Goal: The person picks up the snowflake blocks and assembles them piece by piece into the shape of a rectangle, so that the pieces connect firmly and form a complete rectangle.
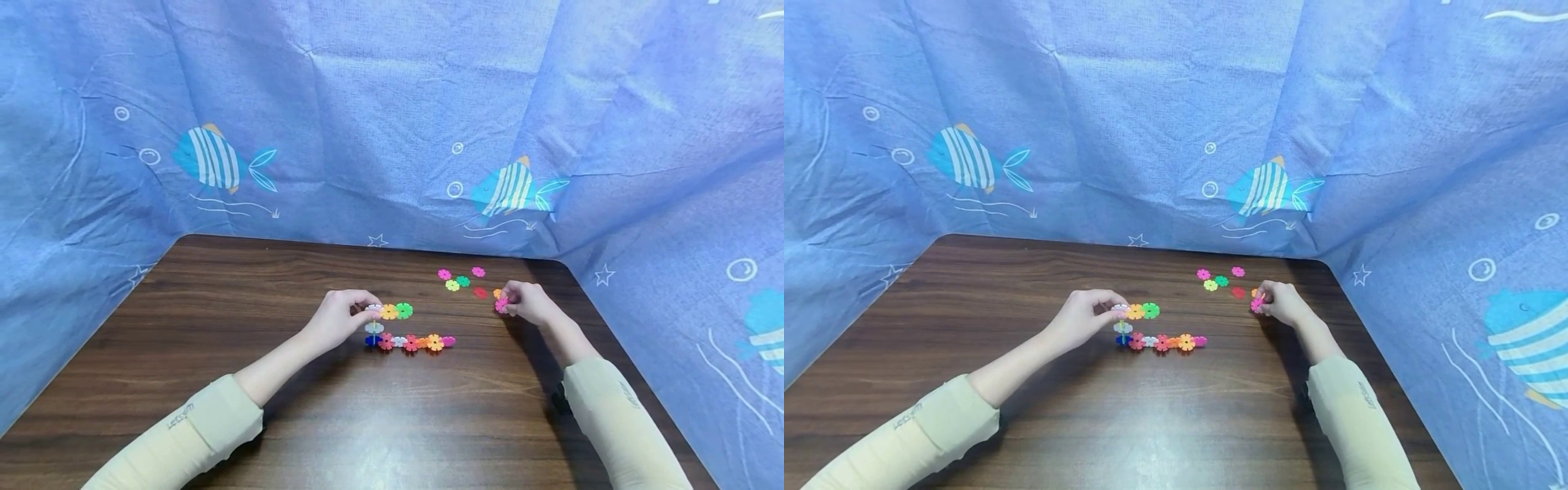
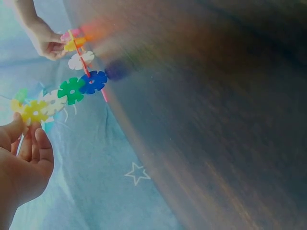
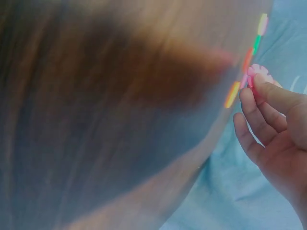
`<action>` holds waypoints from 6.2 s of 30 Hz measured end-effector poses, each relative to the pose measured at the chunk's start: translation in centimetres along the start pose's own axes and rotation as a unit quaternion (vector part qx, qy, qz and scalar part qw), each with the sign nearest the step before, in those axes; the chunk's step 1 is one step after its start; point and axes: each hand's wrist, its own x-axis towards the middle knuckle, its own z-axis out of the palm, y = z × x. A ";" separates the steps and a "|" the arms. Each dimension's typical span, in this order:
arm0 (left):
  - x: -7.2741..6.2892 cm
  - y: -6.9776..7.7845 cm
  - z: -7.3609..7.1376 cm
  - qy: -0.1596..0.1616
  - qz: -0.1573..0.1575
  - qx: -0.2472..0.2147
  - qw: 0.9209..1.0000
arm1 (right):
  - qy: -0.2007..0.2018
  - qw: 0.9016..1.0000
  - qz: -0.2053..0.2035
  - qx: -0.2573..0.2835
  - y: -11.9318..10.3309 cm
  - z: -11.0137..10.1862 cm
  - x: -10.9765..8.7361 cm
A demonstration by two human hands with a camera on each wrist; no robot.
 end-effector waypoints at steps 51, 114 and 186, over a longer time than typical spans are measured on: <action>0.1 -0.2 0.2 -0.005 -0.022 -0.008 1.000 | -0.026 0.912 0.075 0.403 -17.3 1.9 -0.7; 0.3 1.7 1.8 -0.010 -0.040 -0.071 0.997 | -0.093 0.874 0.143 0.456 -20.1 4.0 -0.6; 0.2 0.4 -0.2 -0.042 -0.077 -0.092 0.992 | -0.017 0.994 0.100 -0.034 2.7 0.6 2.6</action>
